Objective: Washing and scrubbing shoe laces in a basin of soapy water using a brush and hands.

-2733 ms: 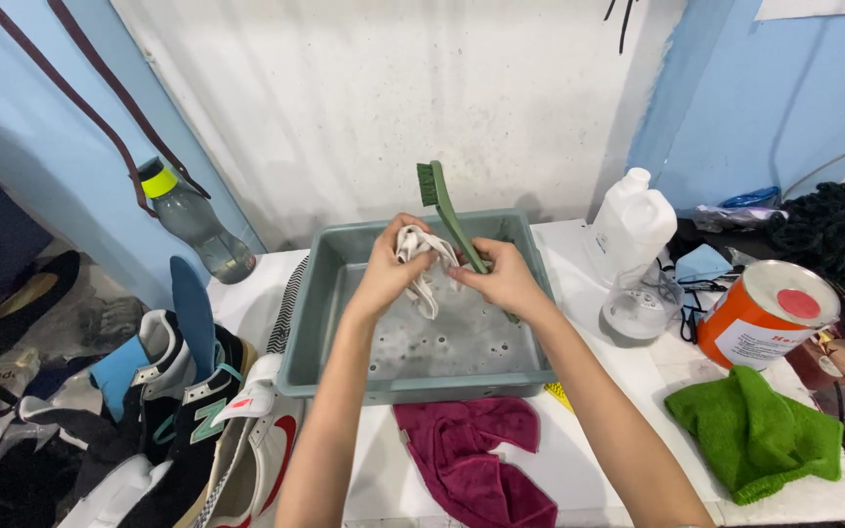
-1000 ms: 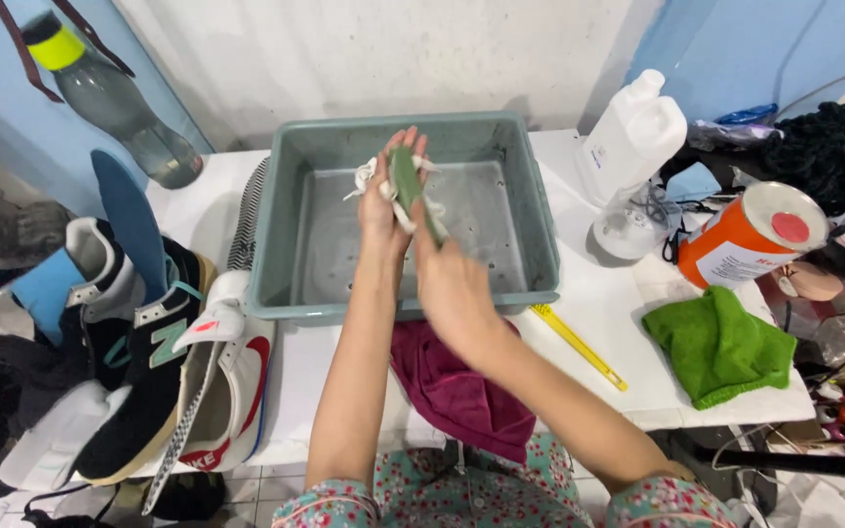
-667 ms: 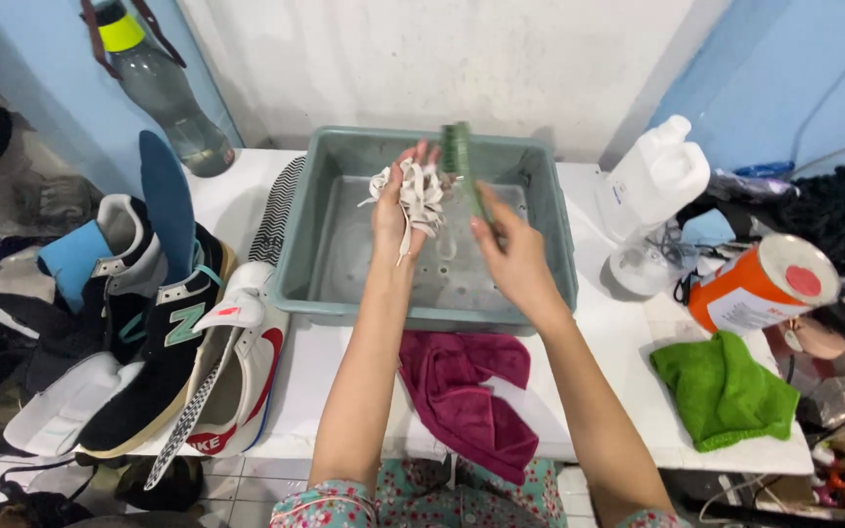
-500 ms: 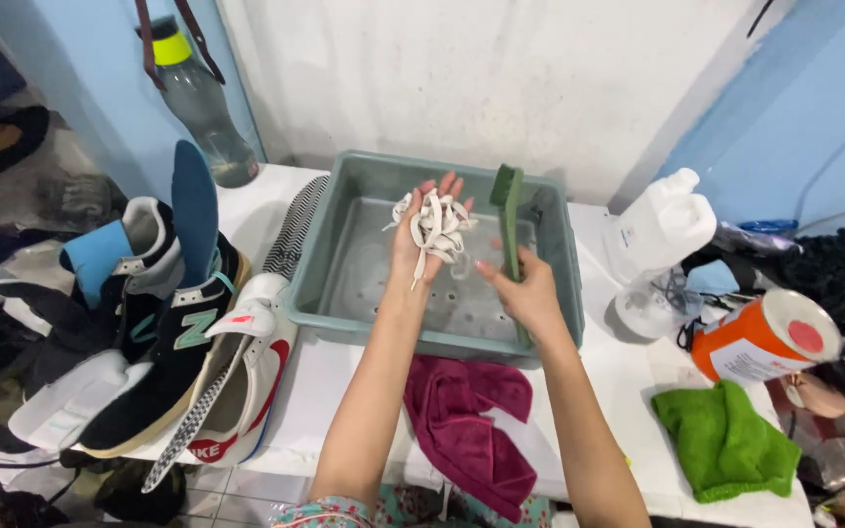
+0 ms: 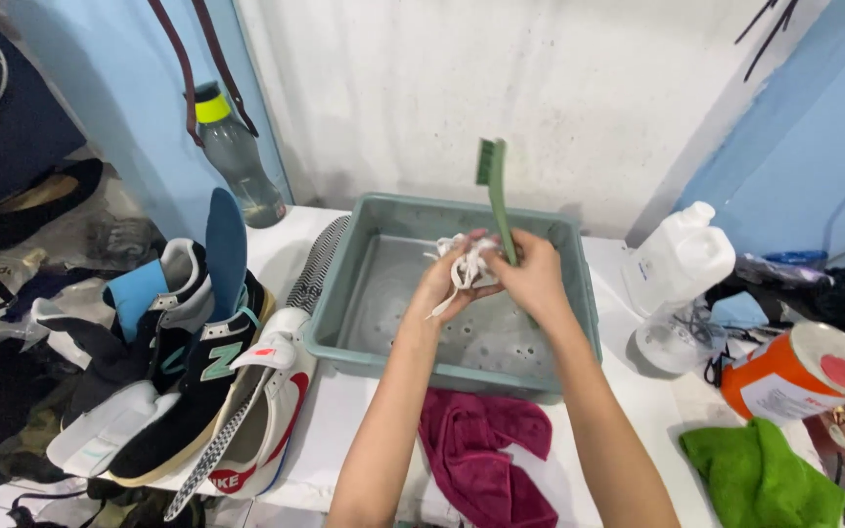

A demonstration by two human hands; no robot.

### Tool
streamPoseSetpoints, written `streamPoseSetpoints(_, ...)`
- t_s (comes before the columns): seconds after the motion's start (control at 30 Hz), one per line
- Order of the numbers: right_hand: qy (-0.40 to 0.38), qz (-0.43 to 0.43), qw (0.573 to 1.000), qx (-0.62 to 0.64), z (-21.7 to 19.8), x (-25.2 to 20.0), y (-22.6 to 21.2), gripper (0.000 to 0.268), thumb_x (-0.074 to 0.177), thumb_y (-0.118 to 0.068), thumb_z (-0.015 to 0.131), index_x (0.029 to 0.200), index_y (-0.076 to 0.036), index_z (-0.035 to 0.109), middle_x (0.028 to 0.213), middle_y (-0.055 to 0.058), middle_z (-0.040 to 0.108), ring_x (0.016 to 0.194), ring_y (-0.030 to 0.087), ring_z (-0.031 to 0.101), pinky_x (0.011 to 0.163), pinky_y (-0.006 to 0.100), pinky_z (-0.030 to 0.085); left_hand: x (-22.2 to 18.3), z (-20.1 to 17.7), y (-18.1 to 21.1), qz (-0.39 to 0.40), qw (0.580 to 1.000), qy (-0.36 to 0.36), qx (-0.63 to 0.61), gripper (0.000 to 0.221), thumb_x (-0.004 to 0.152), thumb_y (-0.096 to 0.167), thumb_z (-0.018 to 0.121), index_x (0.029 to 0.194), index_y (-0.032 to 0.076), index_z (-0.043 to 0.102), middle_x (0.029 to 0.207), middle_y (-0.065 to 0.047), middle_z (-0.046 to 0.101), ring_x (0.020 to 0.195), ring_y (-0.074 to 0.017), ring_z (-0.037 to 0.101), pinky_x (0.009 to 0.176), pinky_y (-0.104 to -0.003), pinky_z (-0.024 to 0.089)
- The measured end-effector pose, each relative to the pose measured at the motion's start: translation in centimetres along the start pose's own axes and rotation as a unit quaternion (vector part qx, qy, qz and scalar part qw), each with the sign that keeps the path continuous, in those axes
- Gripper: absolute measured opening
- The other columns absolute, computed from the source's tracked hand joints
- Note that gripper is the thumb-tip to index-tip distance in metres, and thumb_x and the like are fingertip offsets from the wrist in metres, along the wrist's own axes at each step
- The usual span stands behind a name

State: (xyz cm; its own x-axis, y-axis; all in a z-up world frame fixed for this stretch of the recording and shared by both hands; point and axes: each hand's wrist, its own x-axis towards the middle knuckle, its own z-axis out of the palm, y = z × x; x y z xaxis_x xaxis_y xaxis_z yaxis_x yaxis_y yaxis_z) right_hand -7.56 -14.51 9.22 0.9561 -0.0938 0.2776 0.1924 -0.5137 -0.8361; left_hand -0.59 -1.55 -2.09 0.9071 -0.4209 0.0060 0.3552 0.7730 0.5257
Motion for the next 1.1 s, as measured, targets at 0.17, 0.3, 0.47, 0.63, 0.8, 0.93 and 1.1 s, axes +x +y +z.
streamPoseSetpoints(0.17, -0.089, -0.015, 0.994, -0.061, -1.4, 0.2, -4.4, 0.040, 0.077, -0.025, 0.081, 0.110, -0.002, 0.076, 0.074, 0.015, 0.074, 0.078, 0.032, 0.073, 0.072, 0.042, 0.056, -2.8, 2.9, 2.2, -0.028, 0.997, -0.036, -0.065, 0.045, 0.094, 0.044, 0.072, 0.111, 0.003, 0.072, 0.103, -0.020, 0.076, 0.096, -0.0327, 0.076, 0.094, -0.061, 0.058)
streamPoseSetpoints(0.3, -0.029, -0.036, 0.998, -0.031, -3.8, 0.5, -1.3, 0.069, 0.081, -0.035, 0.085, 0.138, -0.003, 0.062, 0.082, 0.014, 0.076, 0.081, 0.030, 0.074, 0.071, 0.040, 0.057, -3.3, 3.4, 2.0, 0.002, 0.999, 0.014, -0.046, 0.020, 0.090, -0.004, 0.076, 0.108, -0.006, 0.069, 0.098, -0.019, 0.075, 0.085, -0.0263, 0.078, 0.082, -0.041, 0.066)
streamPoseSetpoints(0.47, 0.001, -0.037, 0.998, -0.055, -4.9, -7.9, -6.5, 0.054, 0.107, -0.029, 0.046, 0.153, -0.001, 0.046, 0.111, 0.041, 0.065, 0.105, 0.059, 0.062, 0.085, 0.064, 0.049, -0.8, -1.2, 1.4, 0.038, 0.994, -0.041, -0.090, 0.052, 0.101, -0.001, 0.058, 0.152, 0.001, 0.046, 0.151, -0.023, 0.053, 0.135, -0.0343, 0.056, 0.111, -0.053, 0.047)
streamPoseSetpoints(0.63, -0.073, -0.053, 0.947, -0.308, 2.8, -13.5, -1.9, 0.056, 0.107, -0.018, 0.041, 0.159, 0.000, 0.033, 0.089, 0.029, 0.070, 0.074, 0.051, 0.074, 0.059, 0.058, 0.060, 0.9, -4.8, 0.7, 0.094, 0.988, -0.087, -0.091, 0.065, 0.095, 0.007, 0.056, 0.157, 0.002, 0.038, 0.164, -0.023, 0.037, 0.153, -0.0365, 0.035, 0.122, -0.054, 0.037)
streamPoseSetpoints(0.8, -0.051, -0.038, 0.970, -0.237, 0.8, -10.9, -5.5, 0.052, 0.107, -0.018, 0.043, 0.154, 0.005, 0.037, 0.086, 0.030, 0.069, 0.081, 0.055, 0.073, 0.069, 0.065, 0.058, 3.4, -5.9, 1.1, 0.076, 0.988, 0.095, -0.091, 0.043, 0.094, 0.013, 0.056, 0.134, 0.001, 0.063, 0.135, -0.026, 0.066, 0.133, -0.0412, 0.060, 0.120, -0.062, 0.040)
streamPoseSetpoints(0.93, 0.015, -0.119, 0.940, -0.320, 5.3, -13.4, -2.3, 0.040, 0.101, -0.016, 0.053, 0.131, 0.010, 0.060, 0.068, 0.020, 0.062, 0.057, 0.044, 0.071, 0.045, 0.054, 0.055, -1.1, -1.6, 3.1, 0.064, 0.981, 0.066, -0.171, 0.045, 0.101, 0.001, 0.041, 0.144, -0.008, 0.051, 0.151, -0.025, 0.055, 0.145, -0.0375, 0.049, 0.128, -0.056, 0.029)
streamPoseSetpoints(1.1, 0.007, -0.078, 0.967, -0.242, 2.4, -8.0, -0.2, 0.051, 0.109, -0.029, 0.041, 0.152, -0.001, 0.043, 0.074, 0.025, 0.070, 0.071, 0.046, 0.075, 0.060, 0.057, 0.059, -1.7, 2.0, 1.8, 0.102, 0.980, 0.164, -0.055, 0.027, 0.095, 0.005, 0.063, 0.122, 0.002, 0.068, 0.104, -0.011, 0.074, 0.089, -0.0223, 0.075, 0.095, -0.048, 0.064)
